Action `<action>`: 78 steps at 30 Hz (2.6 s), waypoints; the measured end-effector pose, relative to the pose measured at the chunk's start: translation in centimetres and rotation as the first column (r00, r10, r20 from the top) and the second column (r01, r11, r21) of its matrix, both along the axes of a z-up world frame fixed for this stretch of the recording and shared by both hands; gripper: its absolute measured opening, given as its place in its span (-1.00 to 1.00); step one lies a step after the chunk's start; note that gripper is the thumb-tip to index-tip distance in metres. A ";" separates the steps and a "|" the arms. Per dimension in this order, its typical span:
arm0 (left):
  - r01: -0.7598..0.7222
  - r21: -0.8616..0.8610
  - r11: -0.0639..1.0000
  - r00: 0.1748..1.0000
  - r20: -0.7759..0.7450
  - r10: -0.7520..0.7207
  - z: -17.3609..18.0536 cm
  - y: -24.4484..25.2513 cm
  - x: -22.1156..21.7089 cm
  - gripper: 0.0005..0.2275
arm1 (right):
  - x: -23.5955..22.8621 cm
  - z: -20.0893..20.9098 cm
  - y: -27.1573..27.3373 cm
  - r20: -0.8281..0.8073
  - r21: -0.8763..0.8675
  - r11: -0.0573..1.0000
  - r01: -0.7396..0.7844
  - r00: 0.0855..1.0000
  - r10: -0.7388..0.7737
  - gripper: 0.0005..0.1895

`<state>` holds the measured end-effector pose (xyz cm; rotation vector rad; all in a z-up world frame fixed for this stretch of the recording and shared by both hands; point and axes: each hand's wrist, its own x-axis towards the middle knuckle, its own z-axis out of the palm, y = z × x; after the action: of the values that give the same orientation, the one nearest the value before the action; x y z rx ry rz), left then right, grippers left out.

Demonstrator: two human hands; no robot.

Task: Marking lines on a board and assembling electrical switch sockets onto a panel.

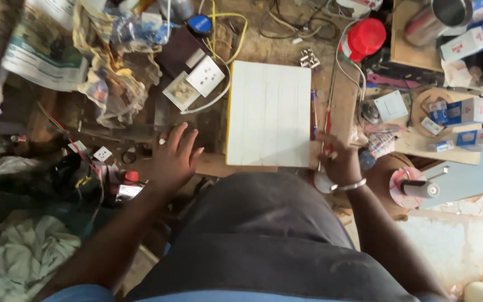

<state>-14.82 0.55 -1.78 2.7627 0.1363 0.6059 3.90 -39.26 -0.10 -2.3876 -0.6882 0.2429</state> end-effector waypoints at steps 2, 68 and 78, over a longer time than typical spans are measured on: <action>0.031 -0.070 0.997 0.999 -0.039 -0.033 0.0 -1.1 -0.1 -0.59 | 2.0 -1.1 -0.5 0.057 0.055 0.997 0.050 0.997 -0.053 -0.55; 0.306 0.115 0.945 0.909 -0.330 -0.254 2.1 -2.8 16.8 -0.05 | -5.2 -2.7 -2.2 0.102 0.331 0.878 0.346 0.912 -0.398 -0.56; 0.204 0.116 0.972 0.954 -0.244 -0.171 3.0 -5.6 11.1 -0.27 | 0.7 -3.5 -3.0 0.114 0.410 0.864 0.291 0.924 -0.365 -0.66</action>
<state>-3.71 -5.02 1.24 2.9298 -0.1233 0.2493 4.61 -42.24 -3.59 -2.1098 -0.3531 -0.2510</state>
